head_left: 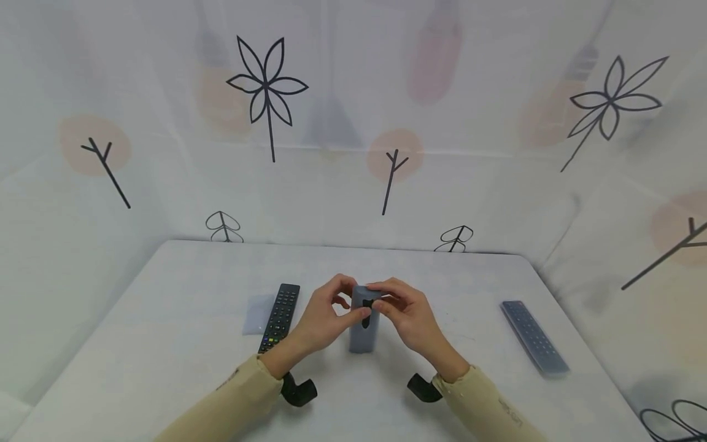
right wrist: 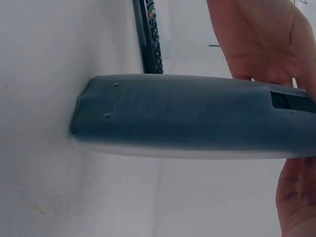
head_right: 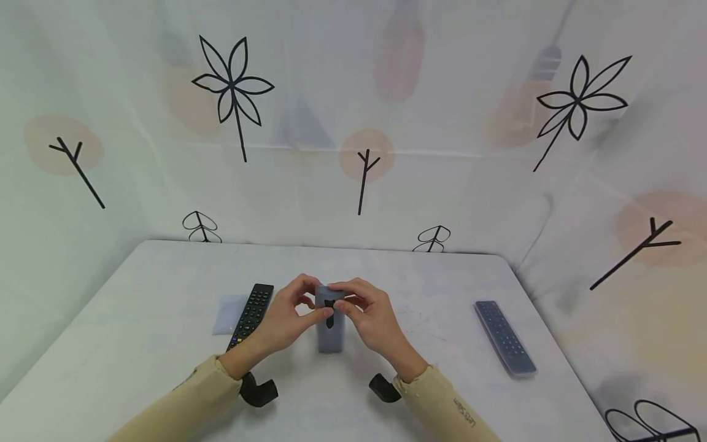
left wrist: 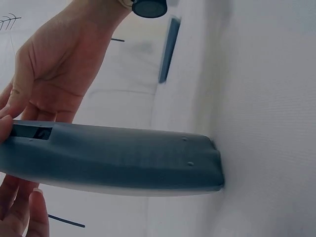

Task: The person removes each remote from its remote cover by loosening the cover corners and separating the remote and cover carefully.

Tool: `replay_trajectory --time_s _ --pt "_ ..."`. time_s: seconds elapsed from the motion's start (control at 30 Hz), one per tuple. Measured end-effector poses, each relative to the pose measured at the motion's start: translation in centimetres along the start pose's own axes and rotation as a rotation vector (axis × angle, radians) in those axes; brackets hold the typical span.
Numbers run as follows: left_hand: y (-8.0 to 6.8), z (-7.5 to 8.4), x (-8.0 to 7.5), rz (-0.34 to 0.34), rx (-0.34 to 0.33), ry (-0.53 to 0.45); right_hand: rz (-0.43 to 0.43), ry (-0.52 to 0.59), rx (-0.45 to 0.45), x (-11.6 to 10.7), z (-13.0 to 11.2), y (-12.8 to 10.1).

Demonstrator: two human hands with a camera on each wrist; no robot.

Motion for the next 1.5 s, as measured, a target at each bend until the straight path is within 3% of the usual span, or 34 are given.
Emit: replay_trajectory --time_s 0.27,0.4,0.57,0.83,0.93,1.17,1.23,1.33,1.5 --pt "0.5 2.0 -0.8 0.092 0.196 0.063 0.031 -0.004 0.002 -0.3 0.5 0.2" --pt "0.7 2.6 -0.9 0.098 0.248 0.084 0.053 -0.035 0.004 -0.5 0.6 0.3" --pt "0.9 2.6 -0.6 0.099 0.252 0.089 0.083 -0.07 -0.029 -0.5 0.7 0.1" --pt "1.2 2.2 0.1 0.148 0.198 0.03 0.094 -0.043 -0.09 -0.8 0.4 0.0" --pt "1.4 3.8 -0.1 0.161 0.192 0.011 0.087 -0.029 -0.102 -0.9 0.2 0.0" --pt "1.5 3.0 0.1 0.174 0.223 0.029 0.089 -0.051 -0.077 -0.7 -2.8 -0.2" --pt "1.6 4.0 -0.2 0.185 0.238 0.036 0.1 -0.063 -0.086 -0.6 -2.9 -0.3" --pt "1.7 4.7 -0.5 0.195 0.254 0.045 0.145 -0.099 -0.112 -0.4 -3.5 -0.4" --pt "1.6 3.1 -0.3 0.201 0.265 0.068 0.297 -0.232 -0.225 -0.3 -4.7 -1.0"
Point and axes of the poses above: each hand's wrist, its own y-axis towards the middle knuckle, its own x-axis out of the palm, z = x × y, the point moved 10 cm from there along y, towards the middle knuckle, and after that the axes turned 9 degrees about x, right-handed, at the moved point
